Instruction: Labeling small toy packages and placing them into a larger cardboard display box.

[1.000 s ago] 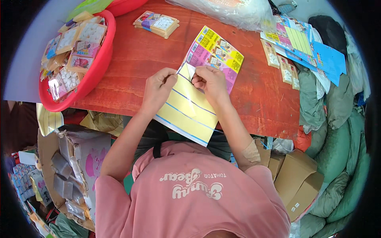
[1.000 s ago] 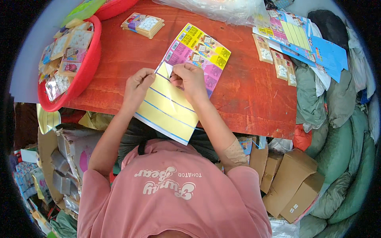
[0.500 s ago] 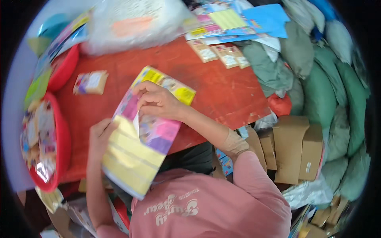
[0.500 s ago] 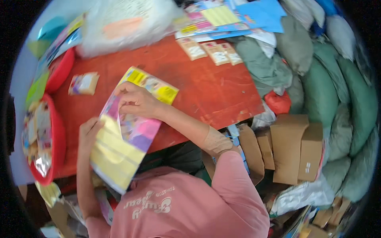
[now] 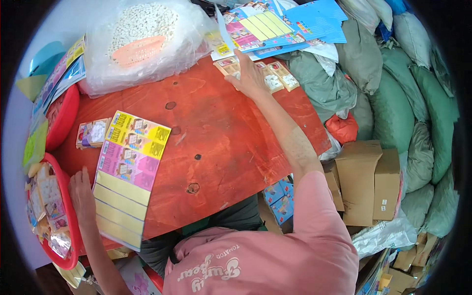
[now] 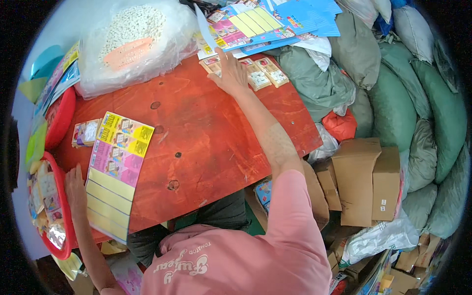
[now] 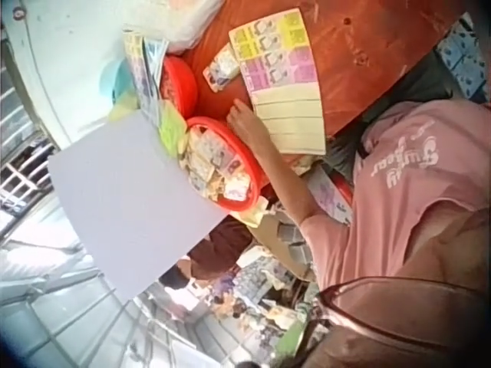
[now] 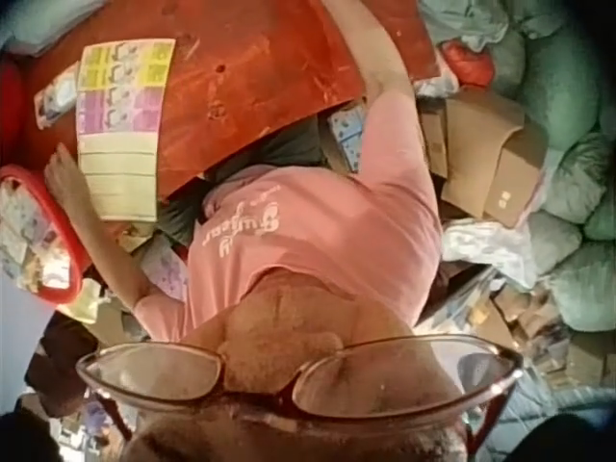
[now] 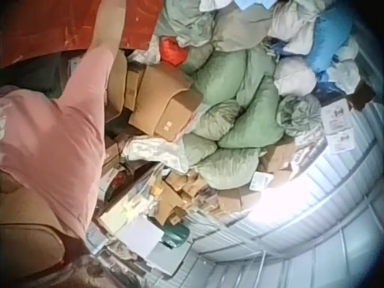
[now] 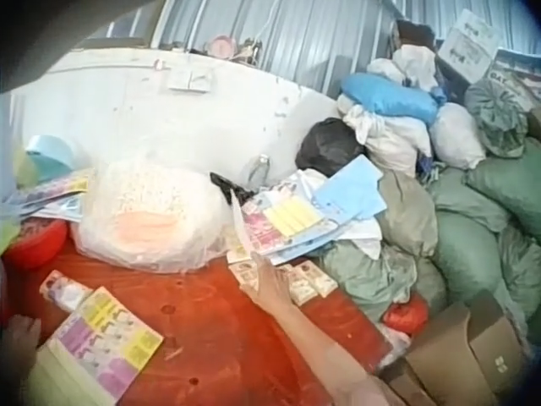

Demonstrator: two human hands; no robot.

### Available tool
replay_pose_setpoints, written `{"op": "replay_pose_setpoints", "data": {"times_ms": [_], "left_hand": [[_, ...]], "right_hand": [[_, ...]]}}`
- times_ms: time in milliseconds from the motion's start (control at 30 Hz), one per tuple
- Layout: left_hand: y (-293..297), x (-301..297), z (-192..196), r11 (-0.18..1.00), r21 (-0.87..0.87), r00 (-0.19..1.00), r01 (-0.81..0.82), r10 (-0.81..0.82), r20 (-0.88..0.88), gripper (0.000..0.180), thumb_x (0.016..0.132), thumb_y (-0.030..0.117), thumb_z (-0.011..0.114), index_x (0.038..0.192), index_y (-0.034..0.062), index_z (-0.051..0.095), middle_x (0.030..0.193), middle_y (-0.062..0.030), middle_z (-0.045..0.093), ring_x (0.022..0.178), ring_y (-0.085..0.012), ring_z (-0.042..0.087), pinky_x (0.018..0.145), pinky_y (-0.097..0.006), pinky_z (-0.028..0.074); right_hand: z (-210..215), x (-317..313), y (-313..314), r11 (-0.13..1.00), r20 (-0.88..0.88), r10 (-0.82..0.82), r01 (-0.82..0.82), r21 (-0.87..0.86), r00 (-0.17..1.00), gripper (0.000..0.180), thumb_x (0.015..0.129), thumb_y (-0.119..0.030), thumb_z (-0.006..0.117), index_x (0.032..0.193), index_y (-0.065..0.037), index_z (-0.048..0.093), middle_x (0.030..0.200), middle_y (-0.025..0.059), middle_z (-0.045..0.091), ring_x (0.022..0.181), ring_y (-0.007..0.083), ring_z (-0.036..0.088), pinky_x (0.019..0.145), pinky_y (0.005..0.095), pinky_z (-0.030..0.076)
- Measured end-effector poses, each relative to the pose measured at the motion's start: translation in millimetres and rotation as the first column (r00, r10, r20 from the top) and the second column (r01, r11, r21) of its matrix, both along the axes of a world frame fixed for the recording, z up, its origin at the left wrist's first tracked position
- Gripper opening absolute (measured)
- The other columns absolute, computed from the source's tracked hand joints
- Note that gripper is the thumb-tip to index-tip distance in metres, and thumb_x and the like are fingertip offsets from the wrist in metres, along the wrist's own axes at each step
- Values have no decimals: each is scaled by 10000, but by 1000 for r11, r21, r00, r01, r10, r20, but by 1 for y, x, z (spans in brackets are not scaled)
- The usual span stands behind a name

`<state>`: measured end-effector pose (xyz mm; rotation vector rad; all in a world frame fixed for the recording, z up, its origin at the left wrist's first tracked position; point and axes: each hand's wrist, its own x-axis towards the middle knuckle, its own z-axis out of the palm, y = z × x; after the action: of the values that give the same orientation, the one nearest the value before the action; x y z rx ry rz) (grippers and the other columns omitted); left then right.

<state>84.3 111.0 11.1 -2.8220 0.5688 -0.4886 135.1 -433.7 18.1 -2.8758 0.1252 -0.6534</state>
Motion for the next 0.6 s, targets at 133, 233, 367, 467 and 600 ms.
{"op": "replay_pose_setpoints", "data": {"times_ms": [133, 233, 367, 467, 600], "left_hand": [[-39, -18, 16, 988, -153, 998, -17, 26, 53, 460, 789, 46, 592, 1230, -7, 473, 1178, -157, 541, 1115, -318, 494, 962, -407, 388], [-93, -51, 29, 909, -347, 973, 230, -214, 84, 384, 776, 102, 645, 1140, 22, 553, 1134, -140, 573, 1108, -328, 505, 981, -435, 367], [-165, -92, 13, 744, -527, 873, 412, -488, -6, 332, 741, 111, 679, 1046, 11, 593, 1065, -132, 598, 1030, -323, 538, 916, -437, 416], [-203, -111, 6, 608, -666, 825, 432, -565, 18, 309, 760, 101, 652, 1053, 15, 599, 1088, -137, 589, 1031, -319, 540, 893, -414, 437], [-234, -114, -9, 516, -791, 841, 328, -541, -5, 252, 787, 84, 605, 1032, 23, 614, 1123, -137, 578, 1049, -328, 536, 898, -405, 442]], "right_hand": [[-20, 2, -14, 997, -87, -14, 21, 77, 996, 909, 749, -283, 694, 1427, -169, 99, 1309, 205, 432, 1178, 378, 454, 918, 479, 405], [-28, -22, 0, 994, -32, 39, -35, 107, 999, 925, 741, -286, 693, 1427, -119, 96, 1221, 231, 496, 1091, 402, 504, 876, 485, 419], [-22, -96, 65, 992, -75, -81, 88, 89, 994, 917, 715, -283, 706, 1418, -72, 156, 1114, 240, 535, 972, 403, 541, 826, 512, 411], [-23, -154, 119, 992, -19, -93, 95, 87, 995, 919, 716, -279, 705, 1403, -15, 154, 1118, 233, 530, 982, 388, 536, 799, 515, 398], [-24, -207, 175, 988, -55, -104, 110, 111, 993, 927, 710, -271, 707, 1384, 36, 149, 1156, 239, 505, 1010, 383, 519, 783, 507, 387]]}}
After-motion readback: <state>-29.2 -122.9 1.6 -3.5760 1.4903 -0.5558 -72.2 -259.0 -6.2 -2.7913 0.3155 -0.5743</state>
